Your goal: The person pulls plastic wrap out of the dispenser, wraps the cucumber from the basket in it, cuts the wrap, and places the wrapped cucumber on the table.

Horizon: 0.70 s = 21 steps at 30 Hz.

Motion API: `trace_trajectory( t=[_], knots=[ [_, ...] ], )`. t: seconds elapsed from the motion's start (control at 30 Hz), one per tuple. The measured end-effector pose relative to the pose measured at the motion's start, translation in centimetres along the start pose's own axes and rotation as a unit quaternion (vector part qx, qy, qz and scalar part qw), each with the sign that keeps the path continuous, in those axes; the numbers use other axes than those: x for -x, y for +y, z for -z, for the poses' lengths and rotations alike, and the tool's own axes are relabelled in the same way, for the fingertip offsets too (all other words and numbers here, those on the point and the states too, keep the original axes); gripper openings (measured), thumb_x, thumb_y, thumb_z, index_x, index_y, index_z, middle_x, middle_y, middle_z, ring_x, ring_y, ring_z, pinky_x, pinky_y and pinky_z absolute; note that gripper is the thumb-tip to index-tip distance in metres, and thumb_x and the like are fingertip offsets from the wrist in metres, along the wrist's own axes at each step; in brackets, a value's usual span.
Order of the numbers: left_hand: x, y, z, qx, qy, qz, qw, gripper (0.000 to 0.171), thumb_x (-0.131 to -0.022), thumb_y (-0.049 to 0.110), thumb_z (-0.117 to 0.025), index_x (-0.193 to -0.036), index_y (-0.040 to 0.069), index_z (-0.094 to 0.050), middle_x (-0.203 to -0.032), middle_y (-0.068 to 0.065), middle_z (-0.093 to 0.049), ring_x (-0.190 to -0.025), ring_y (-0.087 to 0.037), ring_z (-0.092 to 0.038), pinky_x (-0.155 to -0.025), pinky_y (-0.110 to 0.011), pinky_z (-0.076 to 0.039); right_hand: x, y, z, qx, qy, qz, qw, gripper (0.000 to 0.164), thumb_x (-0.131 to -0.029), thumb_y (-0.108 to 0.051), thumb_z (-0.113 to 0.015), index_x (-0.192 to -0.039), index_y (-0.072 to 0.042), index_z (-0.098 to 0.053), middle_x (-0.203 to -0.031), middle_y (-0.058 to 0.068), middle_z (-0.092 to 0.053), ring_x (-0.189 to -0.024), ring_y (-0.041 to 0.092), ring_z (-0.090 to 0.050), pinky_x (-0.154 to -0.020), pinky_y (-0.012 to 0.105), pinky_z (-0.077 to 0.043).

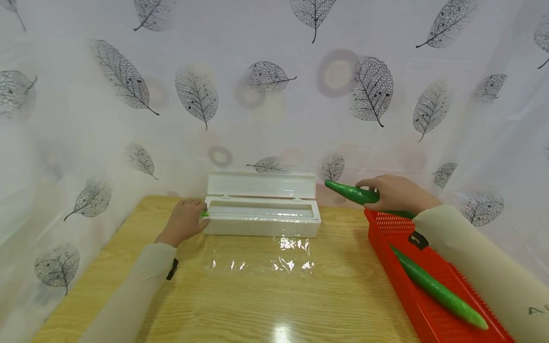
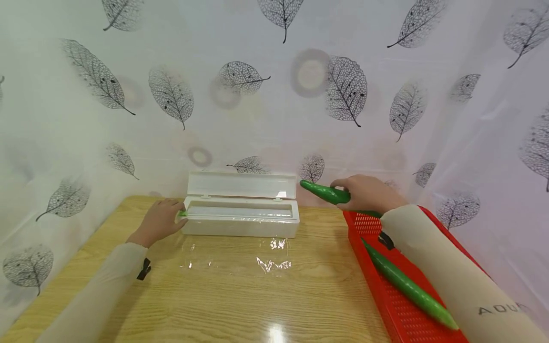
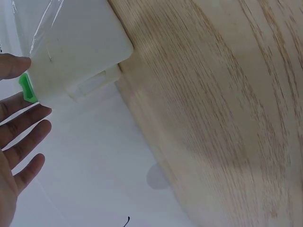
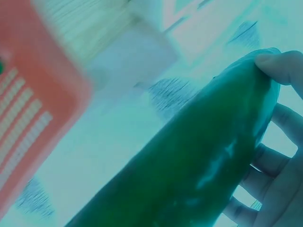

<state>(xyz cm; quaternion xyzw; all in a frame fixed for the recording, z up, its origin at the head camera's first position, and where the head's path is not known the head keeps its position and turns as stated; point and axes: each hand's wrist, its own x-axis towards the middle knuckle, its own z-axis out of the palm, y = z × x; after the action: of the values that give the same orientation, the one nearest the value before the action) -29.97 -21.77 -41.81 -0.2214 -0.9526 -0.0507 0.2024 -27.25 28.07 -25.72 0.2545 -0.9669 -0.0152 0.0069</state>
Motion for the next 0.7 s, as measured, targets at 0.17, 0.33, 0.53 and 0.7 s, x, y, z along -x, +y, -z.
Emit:
trace_trajectory(
  t=[0.17, 0.33, 0.53, 0.7],
  knots=[
    [0.1, 0.0, 0.1, 0.01, -0.005, 0.004, 0.9999, 0.026, -0.077, 0.022, -0.074, -0.09, 0.003, -0.063, -0.092, -0.012, -0.065, -0.091, -0.032, -0.061, -0.085, -0.05, -0.048, -2.1, -3.0, -0.3, -0.005, 0.008, 0.027, 1.0, 0.049, -0.076, -0.027, -0.071, -0.123, -0.016, -0.062, -0.083, 0.0, -0.064, -0.067, 0.011, -0.051, -0.062, 0.029, -0.046],
    [0.1, -0.4, 0.1, 0.025, -0.013, 0.016, 0.9995, 0.03, -0.078, 0.023, -0.074, -0.097, 0.002, -0.064, -0.1, -0.015, -0.067, -0.097, -0.035, -0.061, -0.086, -0.052, -0.048, -4.3, -5.8, -1.3, -0.011, 0.008, 0.07, 0.997, 0.053, -0.075, -0.03, -0.072, -0.125, -0.017, -0.061, -0.084, -0.001, -0.063, -0.069, 0.012, -0.051, -0.061, 0.027, -0.044],
    [0.4, 0.1, 0.6, 0.036, 0.022, 0.005, 0.9991, 0.036, -0.079, 0.02, -0.073, -0.107, 0.0, -0.062, -0.108, -0.018, -0.066, -0.1, -0.036, -0.061, -0.088, -0.053, -0.048, -6.4, -8.8, -3.4, -0.002, 0.013, 0.131, 0.991, 0.048, -0.075, -0.031, -0.071, -0.119, -0.016, -0.063, -0.088, -0.003, -0.067, -0.069, 0.008, -0.053, -0.061, 0.025, -0.046],
    [0.5, 2.0, 1.8, 0.053, 0.088, -0.041, 0.9939, 0.039, -0.076, 0.019, -0.076, -0.108, 0.001, -0.061, -0.102, -0.015, -0.067, -0.096, -0.033, -0.062, -0.086, -0.048, -0.05, -7.5, -11.2, -5.3, 0.017, 0.005, 0.159, 0.987, 0.043, -0.075, -0.034, -0.07, -0.116, -0.023, -0.063, -0.084, -0.01, -0.064, -0.066, 0.005, -0.051, -0.059, 0.022, -0.044]
  ],
)
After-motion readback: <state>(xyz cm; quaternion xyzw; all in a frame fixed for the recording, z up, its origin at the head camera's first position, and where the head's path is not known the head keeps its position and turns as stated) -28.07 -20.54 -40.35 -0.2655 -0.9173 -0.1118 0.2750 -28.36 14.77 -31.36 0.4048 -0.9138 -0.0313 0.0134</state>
